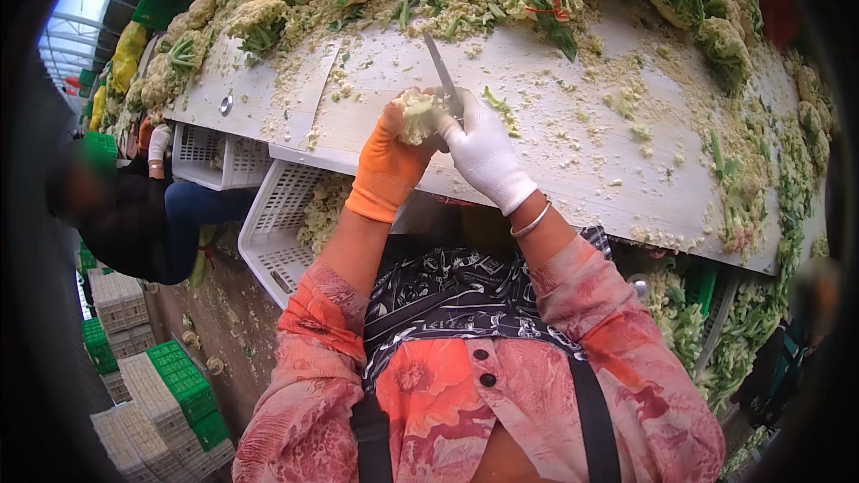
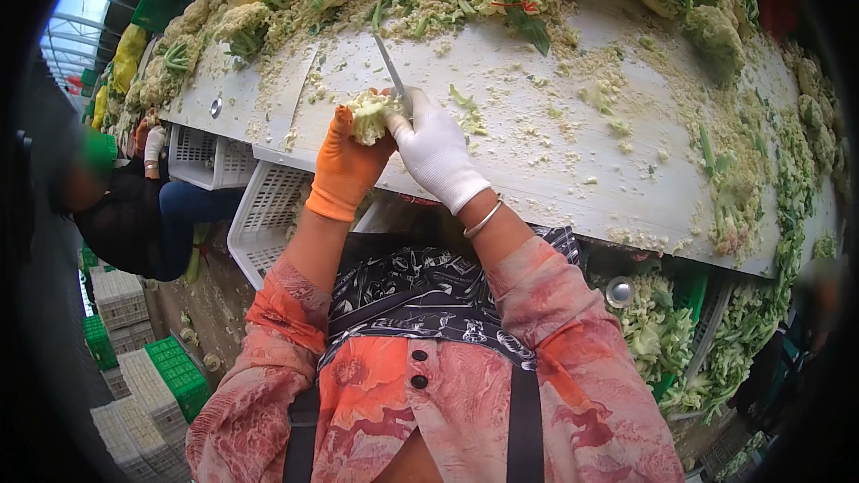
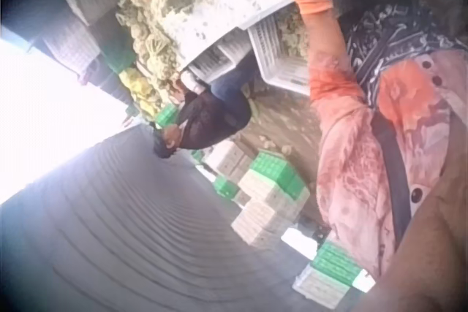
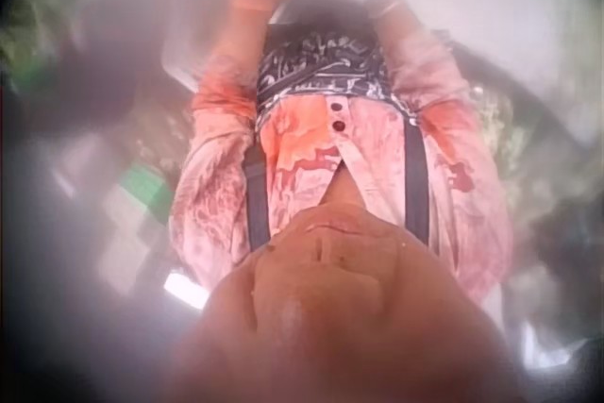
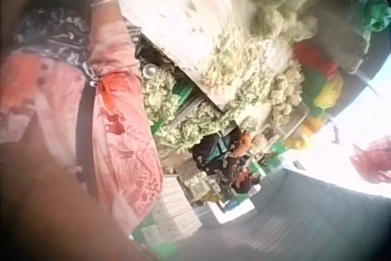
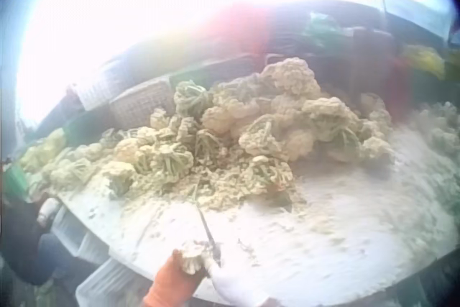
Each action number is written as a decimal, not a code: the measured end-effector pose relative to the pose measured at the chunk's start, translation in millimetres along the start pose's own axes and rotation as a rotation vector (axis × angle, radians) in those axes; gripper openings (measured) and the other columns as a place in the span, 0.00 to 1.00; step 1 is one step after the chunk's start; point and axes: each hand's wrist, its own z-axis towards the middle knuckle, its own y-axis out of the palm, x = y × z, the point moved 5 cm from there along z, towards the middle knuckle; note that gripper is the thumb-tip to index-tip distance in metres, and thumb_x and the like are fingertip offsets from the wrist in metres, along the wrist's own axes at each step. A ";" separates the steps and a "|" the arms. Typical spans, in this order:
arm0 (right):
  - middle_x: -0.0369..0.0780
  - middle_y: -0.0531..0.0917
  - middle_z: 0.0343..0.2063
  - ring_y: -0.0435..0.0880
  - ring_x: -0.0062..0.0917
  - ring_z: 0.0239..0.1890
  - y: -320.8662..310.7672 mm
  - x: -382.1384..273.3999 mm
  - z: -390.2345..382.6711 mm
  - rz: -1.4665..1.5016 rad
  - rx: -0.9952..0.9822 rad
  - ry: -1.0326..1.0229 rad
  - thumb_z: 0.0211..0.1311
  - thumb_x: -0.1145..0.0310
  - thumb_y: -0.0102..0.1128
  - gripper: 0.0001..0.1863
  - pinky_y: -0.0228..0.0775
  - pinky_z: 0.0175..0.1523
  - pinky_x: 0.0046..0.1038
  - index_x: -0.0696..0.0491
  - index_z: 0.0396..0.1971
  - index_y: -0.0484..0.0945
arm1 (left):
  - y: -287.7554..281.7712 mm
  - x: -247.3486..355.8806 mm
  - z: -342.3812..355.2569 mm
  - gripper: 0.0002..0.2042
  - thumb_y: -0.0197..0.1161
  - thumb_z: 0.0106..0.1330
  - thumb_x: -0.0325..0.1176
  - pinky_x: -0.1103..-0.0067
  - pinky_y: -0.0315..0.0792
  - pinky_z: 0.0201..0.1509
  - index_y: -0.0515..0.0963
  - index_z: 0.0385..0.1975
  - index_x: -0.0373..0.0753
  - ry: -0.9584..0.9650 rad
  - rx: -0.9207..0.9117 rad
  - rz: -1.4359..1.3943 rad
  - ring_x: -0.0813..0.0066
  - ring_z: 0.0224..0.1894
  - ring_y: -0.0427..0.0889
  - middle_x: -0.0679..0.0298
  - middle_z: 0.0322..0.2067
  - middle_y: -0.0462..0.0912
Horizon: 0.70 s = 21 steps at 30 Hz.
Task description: The person uses a knife to trim and cut cauliflower florets on a white table. They remove leaves and stems, then separate the florets, placing the cut pieces into a white basket below.
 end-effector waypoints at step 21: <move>0.30 0.70 0.18 0.72 0.15 0.14 72.7 7.2 -34.5 0.247 -0.697 0.508 0.73 0.60 0.49 0.11 0.65 0.14 0.21 0.51 0.44 0.74 | -47.6 32.3 -34.6 0.26 0.57 0.67 0.23 0.60 0.77 0.62 0.64 0.66 0.36 0.081 0.402 0.144 0.56 0.55 0.80 0.50 0.57 0.77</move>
